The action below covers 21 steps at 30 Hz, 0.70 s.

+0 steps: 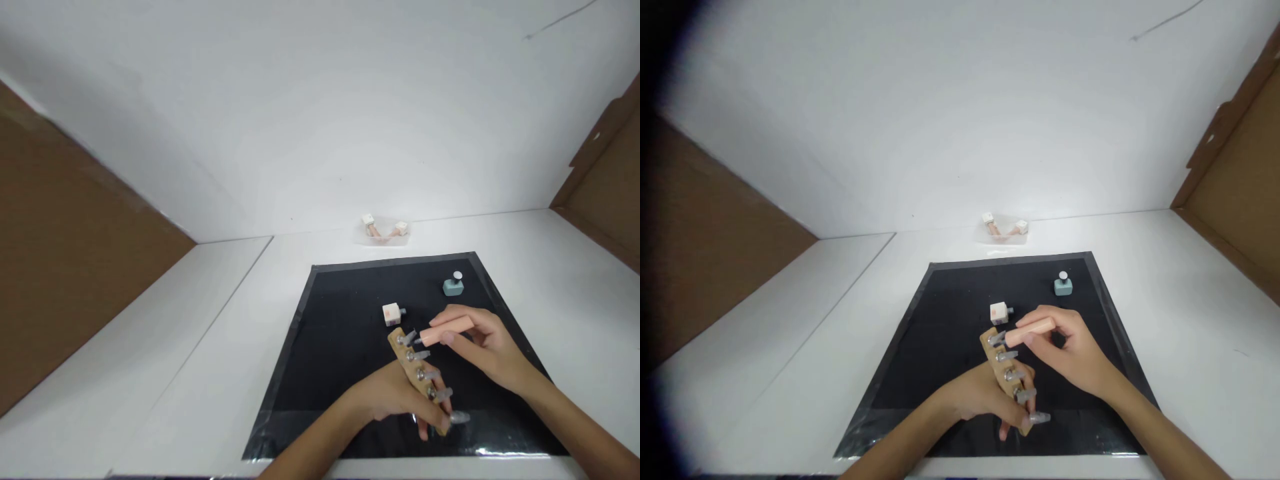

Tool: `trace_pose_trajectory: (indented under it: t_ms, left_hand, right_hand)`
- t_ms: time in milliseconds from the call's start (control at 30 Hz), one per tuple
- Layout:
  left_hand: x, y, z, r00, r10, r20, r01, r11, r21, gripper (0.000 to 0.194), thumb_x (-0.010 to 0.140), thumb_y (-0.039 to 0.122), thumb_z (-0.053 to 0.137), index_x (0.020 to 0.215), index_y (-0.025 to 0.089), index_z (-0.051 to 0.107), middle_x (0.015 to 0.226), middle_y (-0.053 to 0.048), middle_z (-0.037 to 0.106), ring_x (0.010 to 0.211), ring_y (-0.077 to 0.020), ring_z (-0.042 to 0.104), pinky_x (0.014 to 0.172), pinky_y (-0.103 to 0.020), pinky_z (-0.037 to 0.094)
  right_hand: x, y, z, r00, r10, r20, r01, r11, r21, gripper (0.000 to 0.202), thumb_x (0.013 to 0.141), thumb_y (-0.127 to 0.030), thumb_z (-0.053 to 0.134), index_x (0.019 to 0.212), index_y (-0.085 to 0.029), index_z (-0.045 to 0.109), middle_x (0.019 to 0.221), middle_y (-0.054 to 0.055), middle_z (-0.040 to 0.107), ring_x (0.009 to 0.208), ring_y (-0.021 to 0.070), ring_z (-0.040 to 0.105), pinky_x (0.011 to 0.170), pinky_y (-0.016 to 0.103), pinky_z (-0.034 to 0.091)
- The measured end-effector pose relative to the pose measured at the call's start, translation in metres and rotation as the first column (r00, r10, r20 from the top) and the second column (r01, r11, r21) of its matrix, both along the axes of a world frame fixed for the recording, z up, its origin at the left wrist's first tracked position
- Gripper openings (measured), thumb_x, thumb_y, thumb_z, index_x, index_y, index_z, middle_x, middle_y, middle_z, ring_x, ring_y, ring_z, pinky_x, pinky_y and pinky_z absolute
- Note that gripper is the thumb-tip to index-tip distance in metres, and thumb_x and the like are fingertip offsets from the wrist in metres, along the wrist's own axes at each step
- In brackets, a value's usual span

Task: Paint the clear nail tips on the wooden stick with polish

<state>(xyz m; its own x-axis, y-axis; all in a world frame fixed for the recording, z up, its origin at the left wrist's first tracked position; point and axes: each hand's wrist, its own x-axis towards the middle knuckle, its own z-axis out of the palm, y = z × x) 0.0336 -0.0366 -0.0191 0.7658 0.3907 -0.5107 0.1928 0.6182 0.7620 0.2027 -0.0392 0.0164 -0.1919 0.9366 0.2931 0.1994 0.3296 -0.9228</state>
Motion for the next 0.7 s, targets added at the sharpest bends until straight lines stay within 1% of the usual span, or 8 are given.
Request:
trace_pose_trajectory:
  t_ms: [133, 300, 400, 533, 700]
  left_hand:
    - [-0.0010, -0.0012, -0.0017, 1.000, 0.020, 0.003, -0.020, 1.000, 0.020, 0.023, 0.043, 0.021, 0.076, 0.057, 0.013, 0.060, 0.052, 0.005, 0.061, 0.042, -0.0074, 0.054, 0.038, -0.018, 0.043]
    - [-0.0005, -0.0017, -0.0046, 0.999, 0.035, 0.001, -0.035, 0.999, 0.020, 0.022, 0.043, 0.019, 0.074, 0.057, 0.013, 0.059, 0.053, 0.004, 0.060, 0.045, -0.0078, 0.055, 0.040, -0.019, 0.044]
    - [-0.0005, -0.0016, -0.0048, 0.999, 0.034, -0.005, -0.034, 0.999, 0.039, 0.021, 0.043, 0.019, 0.074, 0.058, 0.012, 0.059, 0.055, 0.003, 0.061, 0.043, -0.0076, 0.054, 0.040, -0.019, 0.044]
    - [-0.0004, -0.0019, -0.0049, 1.000, 0.025, -0.004, -0.025, 0.999, 0.042, 0.023, 0.044, 0.020, 0.075, 0.059, 0.012, 0.060, 0.055, 0.004, 0.059, 0.044, -0.0074, 0.054, 0.041, -0.020, 0.044]
    - [-0.0001, -0.0024, -0.0068, 0.999, 0.039, 0.002, -0.039, 0.998, 0.040, 0.024, 0.043, 0.021, 0.076, 0.058, 0.013, 0.059, 0.055, 0.005, 0.060, 0.043, -0.0068, 0.055, 0.039, -0.019, 0.044]
  right_hand:
    - [0.0015, 0.0005, 0.0016, 1.000, -0.009, -0.030, 0.009, 1.000, 0.002, 0.023, 0.081, -0.040, 0.060, 0.077, -0.020, 0.071, 0.072, 0.005, 0.071, 0.058, 0.0151, 0.061, 0.048, 0.023, 0.047]
    - [0.0030, 0.0016, 0.0001, 1.000, 0.023, 0.017, -0.023, 0.999, -0.029, 0.025, 0.081, -0.042, 0.060, 0.075, -0.019, 0.069, 0.069, 0.005, 0.069, 0.056, 0.0149, 0.060, 0.047, 0.023, 0.046]
    - [0.0033, 0.0021, -0.0015, 0.999, 0.030, -0.032, -0.030, 0.999, -0.029, 0.030, 0.083, -0.043, 0.057, 0.069, -0.018, 0.067, 0.070, 0.005, 0.068, 0.056, 0.0142, 0.060, 0.049, 0.023, 0.046]
    - [0.0027, 0.0022, -0.0020, 0.997, 0.064, -0.031, -0.066, 0.997, -0.047, 0.024, 0.082, -0.039, 0.059, 0.075, -0.018, 0.068, 0.070, 0.004, 0.068, 0.055, 0.0134, 0.059, 0.048, 0.023, 0.045]
    - [0.0024, 0.0023, -0.0020, 0.996, 0.046, -0.075, -0.050, 0.997, -0.050, 0.028, 0.083, -0.040, 0.058, 0.068, -0.018, 0.065, 0.071, 0.005, 0.068, 0.059, 0.0142, 0.060, 0.051, 0.024, 0.046]
